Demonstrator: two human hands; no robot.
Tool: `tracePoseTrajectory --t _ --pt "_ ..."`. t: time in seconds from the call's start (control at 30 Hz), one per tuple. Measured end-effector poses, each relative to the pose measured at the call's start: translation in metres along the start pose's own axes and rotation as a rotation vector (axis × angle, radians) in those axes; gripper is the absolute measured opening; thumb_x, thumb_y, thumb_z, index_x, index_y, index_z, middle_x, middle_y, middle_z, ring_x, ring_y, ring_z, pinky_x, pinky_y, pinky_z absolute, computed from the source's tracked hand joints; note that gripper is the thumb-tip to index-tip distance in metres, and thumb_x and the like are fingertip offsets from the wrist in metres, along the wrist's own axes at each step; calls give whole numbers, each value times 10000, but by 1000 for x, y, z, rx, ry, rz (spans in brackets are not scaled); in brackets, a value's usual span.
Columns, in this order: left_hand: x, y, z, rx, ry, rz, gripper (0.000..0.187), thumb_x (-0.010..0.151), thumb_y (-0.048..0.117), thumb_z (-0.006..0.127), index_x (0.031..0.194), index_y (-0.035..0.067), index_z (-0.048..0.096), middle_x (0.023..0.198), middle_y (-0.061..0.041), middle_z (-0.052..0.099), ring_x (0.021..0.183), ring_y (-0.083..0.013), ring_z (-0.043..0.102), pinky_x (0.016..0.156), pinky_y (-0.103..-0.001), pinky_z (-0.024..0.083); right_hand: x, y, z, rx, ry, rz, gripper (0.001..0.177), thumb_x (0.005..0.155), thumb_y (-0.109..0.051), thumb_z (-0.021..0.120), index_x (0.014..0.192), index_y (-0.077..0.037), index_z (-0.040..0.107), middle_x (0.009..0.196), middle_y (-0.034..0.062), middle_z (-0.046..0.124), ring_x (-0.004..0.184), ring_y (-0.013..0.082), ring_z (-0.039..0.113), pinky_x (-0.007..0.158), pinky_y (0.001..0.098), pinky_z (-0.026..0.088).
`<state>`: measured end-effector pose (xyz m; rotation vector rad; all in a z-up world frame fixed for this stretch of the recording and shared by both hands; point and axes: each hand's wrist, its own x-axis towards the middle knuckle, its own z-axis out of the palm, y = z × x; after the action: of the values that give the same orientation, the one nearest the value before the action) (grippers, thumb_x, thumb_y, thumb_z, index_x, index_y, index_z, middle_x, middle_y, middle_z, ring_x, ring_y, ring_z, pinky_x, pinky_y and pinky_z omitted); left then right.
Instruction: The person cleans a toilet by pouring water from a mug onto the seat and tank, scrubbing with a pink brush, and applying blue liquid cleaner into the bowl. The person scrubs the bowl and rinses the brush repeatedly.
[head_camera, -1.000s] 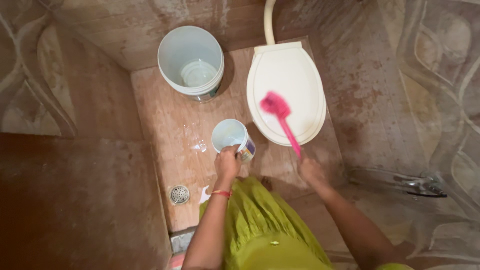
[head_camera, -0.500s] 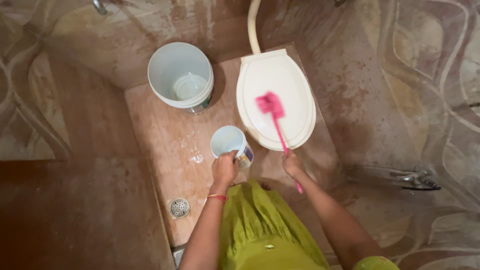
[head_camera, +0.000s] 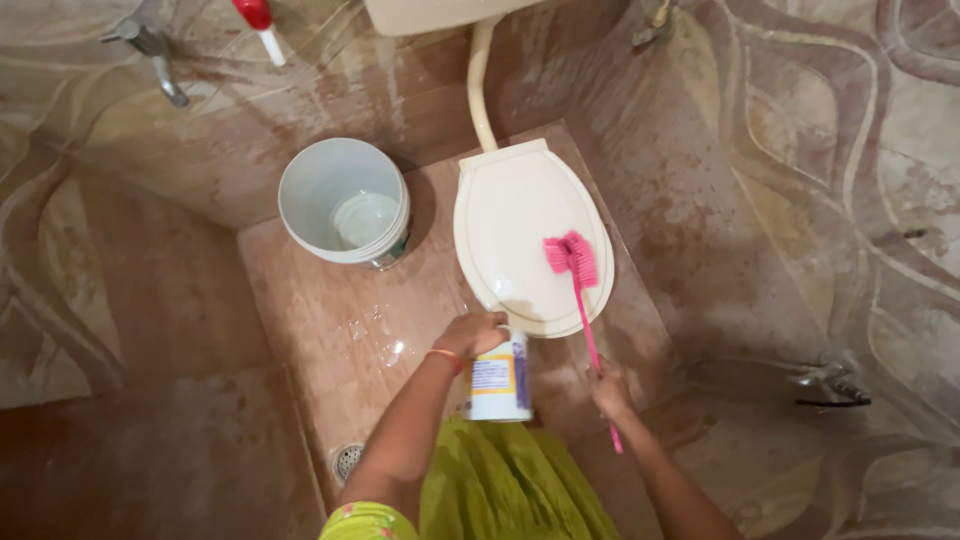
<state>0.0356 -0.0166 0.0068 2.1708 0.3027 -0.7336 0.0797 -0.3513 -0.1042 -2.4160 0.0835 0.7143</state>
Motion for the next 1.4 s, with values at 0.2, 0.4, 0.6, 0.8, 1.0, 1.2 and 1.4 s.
tracePoseTrajectory --t 0.2,0.4,0.6,0.8,1.0,1.2,1.4 --pt "10 42 4 -65 99 86 479 876 406 551 1251 135 677 1142 -223 729 1084 -405 683 960 -486 523 -4 0 3 19 -57 -7 473 937 -334 619 1396 -219 619 633 69 682 509 190 673 479 383 552" --pt "-15 7 8 121 267 87 431 921 427 586 1233 147 685 1145 -166 731 1047 -378 698 913 -495 548 -2 1 7 26 -100 -8 461 955 -323 608 1400 -205 630 611 107 637 465 203 598 451 395 547" --pt "-25 -55 17 154 334 -56 362 926 347 643 1239 169 676 1111 -144 737 1065 -352 682 875 -499 550 6 -10 -19 323 -332 158 428 916 -190 640 1339 -134 600 699 67 645 532 183 586 451 366 502" --pt "-24 -63 44 -43 596 -85 286 926 222 652 1196 155 718 1049 -193 739 994 -384 699 875 -484 552 -13 -28 -49 351 -340 330 424 927 -207 568 1350 -208 566 765 47 667 573 181 519 456 335 379" --pt "-47 -44 59 -202 651 -123 282 906 201 657 1176 156 725 1032 -196 733 956 -421 686 828 -510 536 22 -56 -14 -197 -113 140 591 939 -179 496 1520 -253 418 1055 212 648 935 356 596 805 447 449" --pt "-60 -41 60 -190 594 -152 279 906 231 672 1173 169 728 1038 -176 733 965 -406 690 844 -504 539 129 -140 31 -279 -22 -50 675 948 -167 422 1606 -258 300 1341 307 591 1275 451 567 1105 484 432" --pt "-66 -42 64 -214 582 -172 249 916 236 675 1151 183 741 1010 -179 735 940 -412 692 829 -516 540 127 -181 28 -575 -186 -39 615 1033 -224 322 1633 -355 279 1437 260 570 1328 421 569 1143 504 443"
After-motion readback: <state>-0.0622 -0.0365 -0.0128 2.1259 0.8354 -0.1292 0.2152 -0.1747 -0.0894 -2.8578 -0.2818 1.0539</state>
